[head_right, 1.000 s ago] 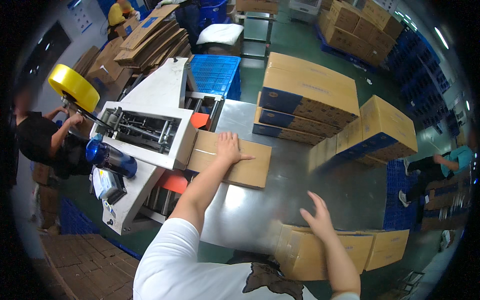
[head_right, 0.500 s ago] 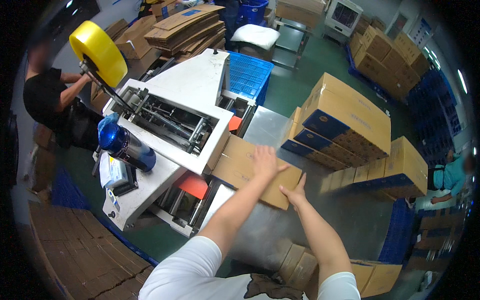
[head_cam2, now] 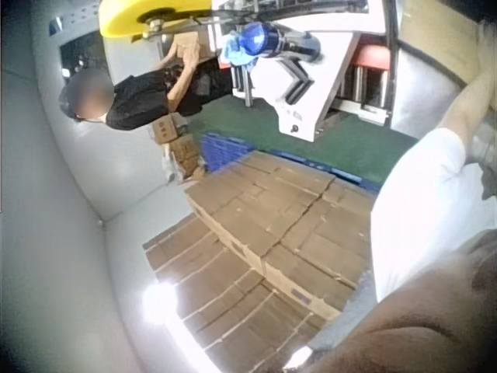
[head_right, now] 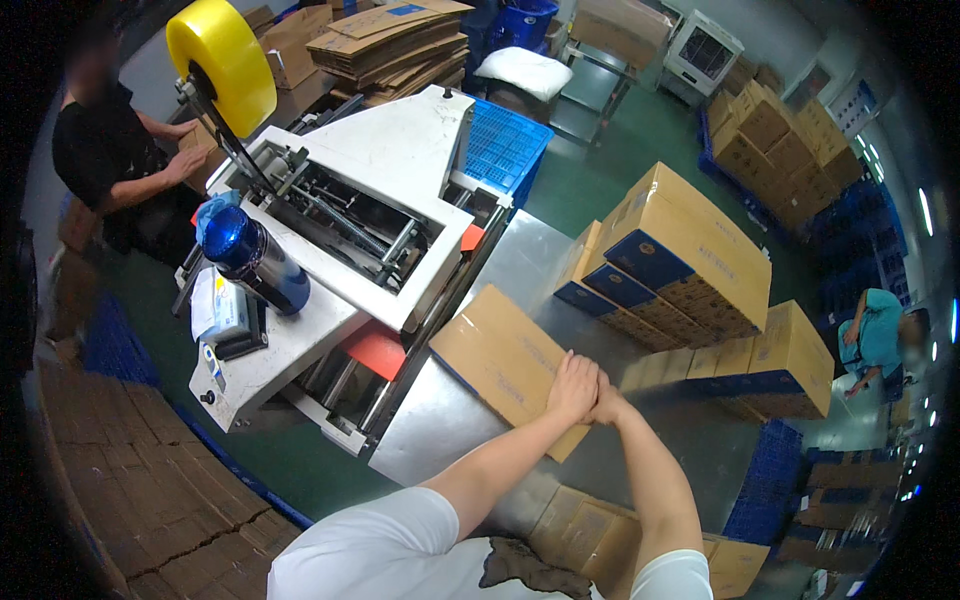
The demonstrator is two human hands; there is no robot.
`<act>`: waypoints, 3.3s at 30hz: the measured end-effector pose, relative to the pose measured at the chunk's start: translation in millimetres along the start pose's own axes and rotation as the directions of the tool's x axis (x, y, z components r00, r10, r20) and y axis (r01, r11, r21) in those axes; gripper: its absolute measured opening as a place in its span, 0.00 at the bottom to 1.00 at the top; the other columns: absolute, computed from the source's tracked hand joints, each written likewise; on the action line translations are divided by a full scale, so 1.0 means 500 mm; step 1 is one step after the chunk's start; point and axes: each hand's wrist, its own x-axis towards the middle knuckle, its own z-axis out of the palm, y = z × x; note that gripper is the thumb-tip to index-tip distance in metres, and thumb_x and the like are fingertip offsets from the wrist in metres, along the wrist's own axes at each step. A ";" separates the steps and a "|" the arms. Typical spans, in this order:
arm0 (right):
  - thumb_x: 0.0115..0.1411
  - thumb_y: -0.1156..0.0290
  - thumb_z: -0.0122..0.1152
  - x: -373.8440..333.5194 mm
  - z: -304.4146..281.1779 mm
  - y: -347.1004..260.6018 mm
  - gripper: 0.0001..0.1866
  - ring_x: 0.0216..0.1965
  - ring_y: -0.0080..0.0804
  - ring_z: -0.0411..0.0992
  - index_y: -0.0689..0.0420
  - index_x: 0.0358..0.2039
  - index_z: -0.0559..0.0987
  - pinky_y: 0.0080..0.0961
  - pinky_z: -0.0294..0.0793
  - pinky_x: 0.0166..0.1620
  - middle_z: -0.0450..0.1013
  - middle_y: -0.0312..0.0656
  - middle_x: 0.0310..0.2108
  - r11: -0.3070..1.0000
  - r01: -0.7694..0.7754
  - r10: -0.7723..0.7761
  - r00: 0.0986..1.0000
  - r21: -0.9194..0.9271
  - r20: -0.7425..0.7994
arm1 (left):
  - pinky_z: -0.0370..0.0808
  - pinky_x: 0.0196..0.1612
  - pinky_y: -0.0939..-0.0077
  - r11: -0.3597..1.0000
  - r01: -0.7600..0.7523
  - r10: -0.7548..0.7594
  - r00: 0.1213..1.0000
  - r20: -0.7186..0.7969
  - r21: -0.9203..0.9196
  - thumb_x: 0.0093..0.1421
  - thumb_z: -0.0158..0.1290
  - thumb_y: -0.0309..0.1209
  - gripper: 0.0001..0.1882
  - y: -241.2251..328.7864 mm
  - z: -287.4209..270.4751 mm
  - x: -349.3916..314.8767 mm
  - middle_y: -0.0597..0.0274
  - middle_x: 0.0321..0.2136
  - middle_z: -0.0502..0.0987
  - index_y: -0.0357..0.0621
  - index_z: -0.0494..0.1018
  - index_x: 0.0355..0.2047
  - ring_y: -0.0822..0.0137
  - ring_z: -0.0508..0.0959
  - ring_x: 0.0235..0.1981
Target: The person places white plastic items into a large cardboard box, moves several boxes to a sealing machine, and then pulls a loaded pallet jack through a warehouse into a storage area.
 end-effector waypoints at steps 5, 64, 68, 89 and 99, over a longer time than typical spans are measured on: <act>0.28 0.60 0.79 -0.074 -0.009 -0.010 0.63 0.55 0.48 0.63 0.57 0.61 0.48 0.34 0.63 0.55 0.67 0.54 0.50 0.953 -0.242 0.256 0.965 -0.181 0.060 | 0.51 0.59 0.48 0.931 -0.151 0.030 0.939 -0.343 -0.333 0.45 0.55 0.37 0.25 -0.011 -0.034 -0.040 0.48 0.50 0.64 0.43 0.69 0.44 0.51 0.60 0.56; 0.63 0.54 0.41 -1.004 0.080 0.252 0.33 0.64 0.32 0.48 0.60 0.63 0.50 0.29 0.45 0.63 0.51 0.44 0.63 0.160 0.620 0.196 0.742 0.768 -0.640 | 0.65 0.54 0.64 0.056 0.694 -0.063 0.720 0.691 -0.718 0.63 0.30 0.57 0.34 0.369 -0.258 -0.447 0.54 0.53 0.63 0.43 0.56 0.58 0.58 0.65 0.53; 0.60 0.50 0.42 -1.105 0.008 0.275 0.33 0.59 0.32 0.57 0.58 0.59 0.59 0.31 0.53 0.60 0.60 0.42 0.58 0.133 0.749 0.193 0.623 0.649 -0.758 | 0.64 0.55 0.64 0.152 0.614 -0.056 0.788 0.613 -0.775 0.63 0.29 0.58 0.35 0.447 -0.256 -0.457 0.54 0.54 0.63 0.43 0.55 0.58 0.58 0.64 0.55; 0.54 0.31 0.40 -1.155 -0.011 0.871 0.37 0.32 0.32 0.66 0.56 0.26 0.75 0.34 0.61 0.42 0.69 0.37 0.27 0.312 0.798 0.940 -0.179 0.515 -0.292 | 0.46 0.63 0.60 0.307 0.641 0.412 0.577 0.705 -0.704 0.55 0.31 0.68 0.47 0.900 0.074 -0.480 0.59 0.64 0.48 0.48 0.41 0.64 0.59 0.48 0.64; 0.63 0.51 0.42 -1.152 -0.020 0.848 0.27 0.51 0.40 0.65 0.58 0.55 0.64 0.35 0.65 0.53 0.66 0.44 0.51 0.218 0.955 0.815 -0.066 0.200 -0.576 | 0.32 0.64 0.59 0.298 0.734 0.371 0.499 0.783 -0.610 0.57 0.32 0.66 0.47 0.854 0.087 -0.445 0.53 0.65 0.34 0.50 0.32 0.65 0.59 0.36 0.66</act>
